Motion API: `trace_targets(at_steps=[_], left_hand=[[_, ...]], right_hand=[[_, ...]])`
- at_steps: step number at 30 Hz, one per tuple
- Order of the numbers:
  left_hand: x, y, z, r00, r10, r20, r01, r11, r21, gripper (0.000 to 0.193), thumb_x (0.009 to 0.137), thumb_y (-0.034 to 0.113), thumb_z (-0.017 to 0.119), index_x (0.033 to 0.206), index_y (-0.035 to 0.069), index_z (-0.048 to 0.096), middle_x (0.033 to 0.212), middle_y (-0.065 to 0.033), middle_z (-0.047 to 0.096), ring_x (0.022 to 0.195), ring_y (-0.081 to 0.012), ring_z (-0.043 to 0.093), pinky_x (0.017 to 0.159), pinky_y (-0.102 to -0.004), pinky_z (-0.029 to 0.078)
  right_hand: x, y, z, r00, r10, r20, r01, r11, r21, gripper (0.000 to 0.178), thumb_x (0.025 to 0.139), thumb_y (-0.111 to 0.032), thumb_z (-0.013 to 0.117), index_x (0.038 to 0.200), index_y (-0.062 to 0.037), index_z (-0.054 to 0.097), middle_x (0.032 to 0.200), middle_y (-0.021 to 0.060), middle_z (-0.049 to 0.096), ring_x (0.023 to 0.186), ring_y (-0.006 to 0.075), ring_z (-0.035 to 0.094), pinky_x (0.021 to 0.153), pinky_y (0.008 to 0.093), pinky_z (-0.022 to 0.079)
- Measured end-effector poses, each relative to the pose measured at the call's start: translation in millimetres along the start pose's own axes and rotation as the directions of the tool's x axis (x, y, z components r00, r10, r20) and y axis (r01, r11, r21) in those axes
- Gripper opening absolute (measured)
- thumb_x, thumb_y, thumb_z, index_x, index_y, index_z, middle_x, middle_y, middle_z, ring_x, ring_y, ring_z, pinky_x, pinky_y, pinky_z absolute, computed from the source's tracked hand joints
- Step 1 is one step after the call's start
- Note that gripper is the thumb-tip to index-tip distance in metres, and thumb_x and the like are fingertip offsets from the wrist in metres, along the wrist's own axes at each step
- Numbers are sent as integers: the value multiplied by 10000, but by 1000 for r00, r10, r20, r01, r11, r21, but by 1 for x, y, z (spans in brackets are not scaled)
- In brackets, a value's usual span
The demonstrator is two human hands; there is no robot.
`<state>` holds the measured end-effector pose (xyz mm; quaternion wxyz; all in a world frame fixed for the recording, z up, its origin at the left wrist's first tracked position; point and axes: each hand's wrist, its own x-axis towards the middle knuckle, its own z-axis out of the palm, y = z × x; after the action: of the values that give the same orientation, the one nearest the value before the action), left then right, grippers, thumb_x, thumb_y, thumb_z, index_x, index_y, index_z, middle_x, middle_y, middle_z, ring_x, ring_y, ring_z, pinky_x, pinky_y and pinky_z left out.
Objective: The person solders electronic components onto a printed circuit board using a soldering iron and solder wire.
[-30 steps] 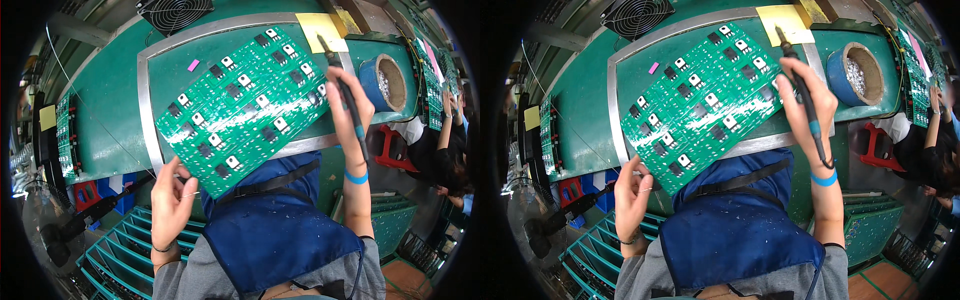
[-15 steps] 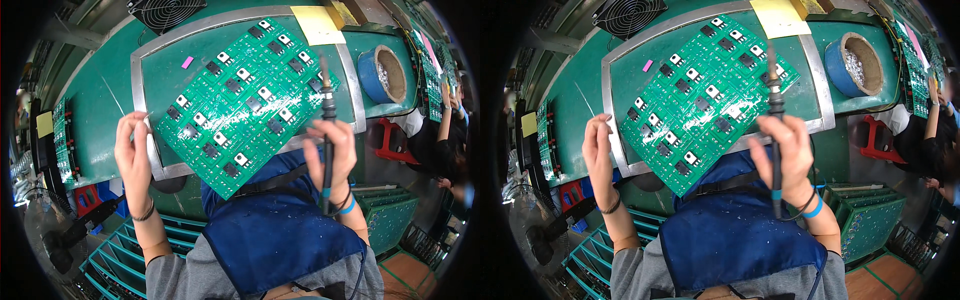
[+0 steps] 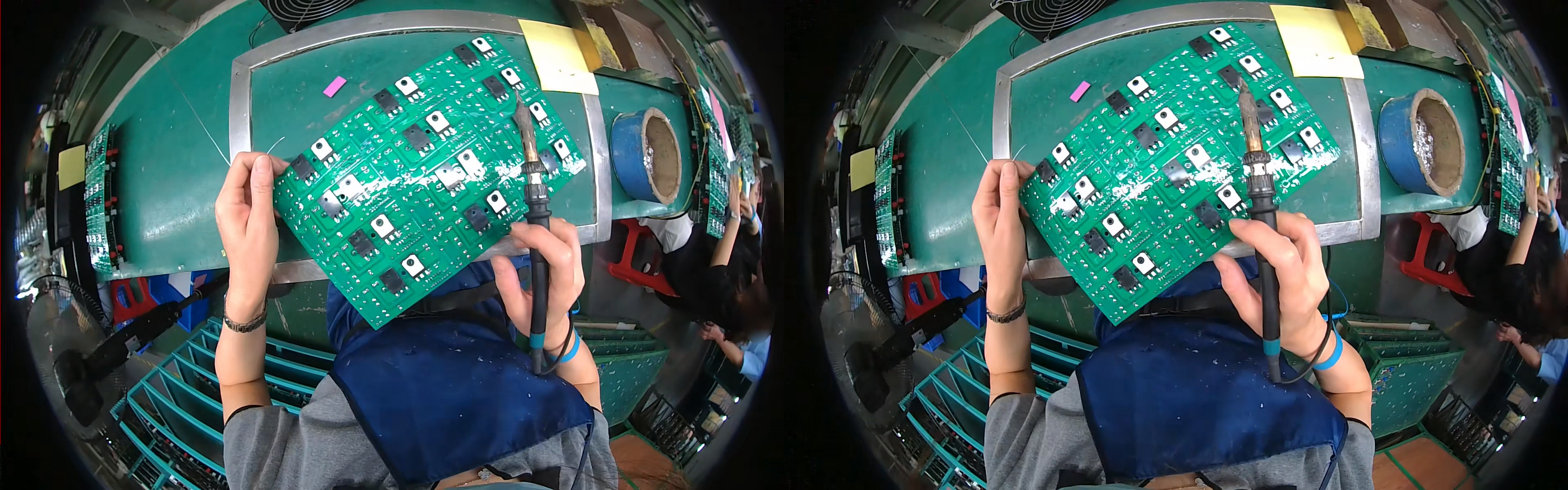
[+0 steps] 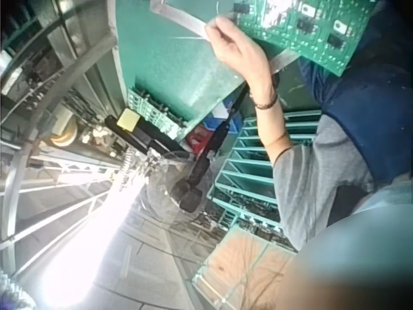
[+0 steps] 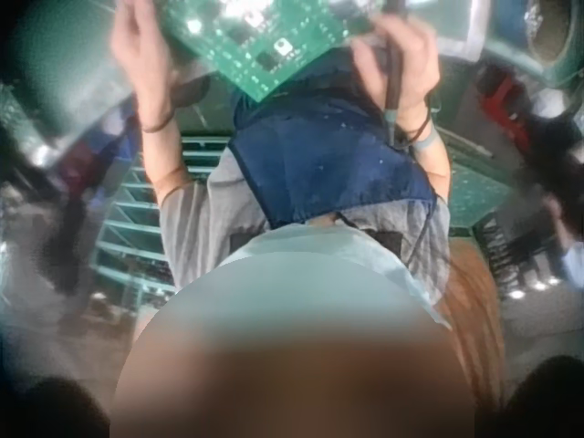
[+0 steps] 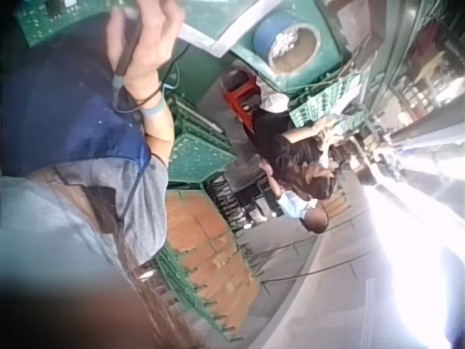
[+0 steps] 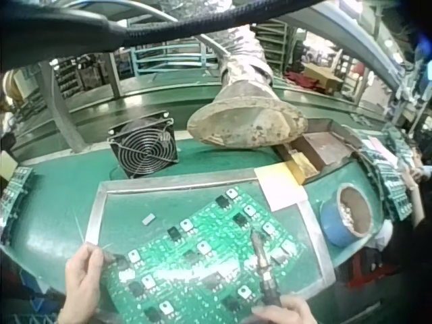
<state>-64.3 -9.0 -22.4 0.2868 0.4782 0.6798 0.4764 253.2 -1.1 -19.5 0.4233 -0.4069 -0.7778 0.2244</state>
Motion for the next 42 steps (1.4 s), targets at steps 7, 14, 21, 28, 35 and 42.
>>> trace_targets(at_steps=[7,14,21,28,35,42], left_hand=[[30,17,19,985,161,63,-155,984,-85,235,1050,167,516,949,-22,613,868,-9,634,776,-54,510,698,-218,431],[54,5,35,969,166,183,-149,983,-105,242,1007,198,586,948,-29,644,842,-55,671,771,-120,599,705,-262,477],[50,21,1,951,302,-60,-291,946,145,117,939,101,673,938,7,743,848,-57,628,771,-116,568,646,-245,430],[24,27,-1,973,-7,231,13,1000,-26,143,926,51,664,1043,36,745,754,-3,507,665,-71,485,560,-223,371],[20,28,8,980,186,76,-199,954,225,149,776,-19,794,896,40,729,774,-25,610,576,-80,564,486,-225,447],[21,22,13,949,309,55,-308,879,364,206,731,-31,808,891,61,718,772,-43,605,612,-149,611,492,-268,476]], right_hand=[[-10,-11,-15,992,-15,125,21,999,-40,490,724,-41,826,1177,-39,640,1004,140,586,809,255,571,721,357,479],[23,-25,-59,945,-108,309,171,968,-185,330,817,-168,799,1103,-25,716,970,126,590,762,261,591,636,349,494],[85,-21,-55,959,-178,222,152,980,128,442,899,-265,743,1164,65,614,688,132,664,542,231,640,508,297,503],[137,-17,-32,890,-243,387,188,966,175,361,803,-281,828,954,32,729,685,93,682,536,216,652,473,283,509],[157,-19,-17,783,-348,516,280,937,207,267,797,-160,822,965,32,747,762,107,684,539,173,639,448,254,517],[155,-19,-4,774,-306,555,235,952,196,260,792,-182,813,978,-9,763,742,68,668,559,167,642,458,257,517]])
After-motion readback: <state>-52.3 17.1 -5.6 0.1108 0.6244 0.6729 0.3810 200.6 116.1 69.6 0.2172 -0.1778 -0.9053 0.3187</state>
